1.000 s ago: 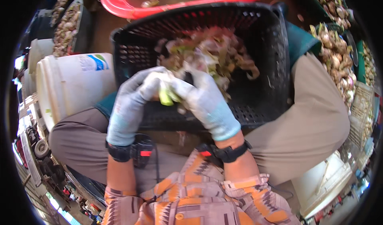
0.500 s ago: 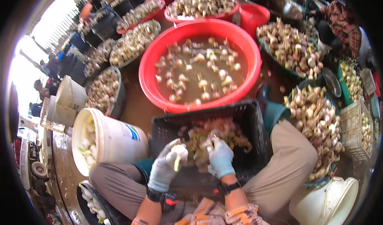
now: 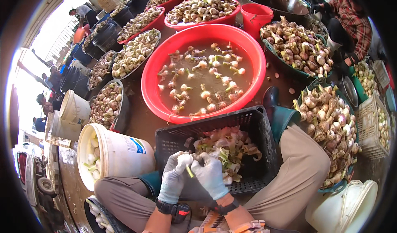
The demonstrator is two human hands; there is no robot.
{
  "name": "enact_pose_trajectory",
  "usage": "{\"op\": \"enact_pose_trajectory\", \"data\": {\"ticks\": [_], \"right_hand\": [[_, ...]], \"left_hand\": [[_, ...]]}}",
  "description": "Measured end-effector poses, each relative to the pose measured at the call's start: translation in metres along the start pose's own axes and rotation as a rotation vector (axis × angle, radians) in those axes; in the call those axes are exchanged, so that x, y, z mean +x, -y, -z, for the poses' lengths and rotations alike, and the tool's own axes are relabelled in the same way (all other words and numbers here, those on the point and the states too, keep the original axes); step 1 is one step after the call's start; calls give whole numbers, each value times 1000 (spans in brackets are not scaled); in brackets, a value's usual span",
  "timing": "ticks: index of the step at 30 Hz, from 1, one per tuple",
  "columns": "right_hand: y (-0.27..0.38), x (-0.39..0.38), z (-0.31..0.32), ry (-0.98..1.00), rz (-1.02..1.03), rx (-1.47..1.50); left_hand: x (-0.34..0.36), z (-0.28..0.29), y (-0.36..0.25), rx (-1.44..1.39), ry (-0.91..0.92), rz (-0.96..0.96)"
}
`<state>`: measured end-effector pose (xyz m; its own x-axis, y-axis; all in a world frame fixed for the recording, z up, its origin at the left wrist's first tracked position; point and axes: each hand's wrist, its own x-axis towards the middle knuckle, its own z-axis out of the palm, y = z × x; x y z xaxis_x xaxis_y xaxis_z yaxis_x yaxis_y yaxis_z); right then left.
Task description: The person sits cross-legged on the floor and peels small onions by hand. They remove the outer skin layers and place the peeled onions into a white bucket, while discarding the skins into a black crate on their lap.
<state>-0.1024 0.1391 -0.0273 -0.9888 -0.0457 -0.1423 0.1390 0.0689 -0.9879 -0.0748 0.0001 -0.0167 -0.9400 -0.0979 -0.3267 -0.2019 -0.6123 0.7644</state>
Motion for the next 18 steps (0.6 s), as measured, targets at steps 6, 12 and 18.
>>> {"op": "enact_pose_trajectory", "data": {"ticks": [6,12,18], "right_hand": [[8,2,7,10,128,9],[-27,11,-9,-31,-62,-61],[-14,12,5,49,-312,352]], "left_hand": [[4,-4,5,27,-39,-18],[6,-2,13,137,7,-74],[8,-2,6,184,-19,98]]}}
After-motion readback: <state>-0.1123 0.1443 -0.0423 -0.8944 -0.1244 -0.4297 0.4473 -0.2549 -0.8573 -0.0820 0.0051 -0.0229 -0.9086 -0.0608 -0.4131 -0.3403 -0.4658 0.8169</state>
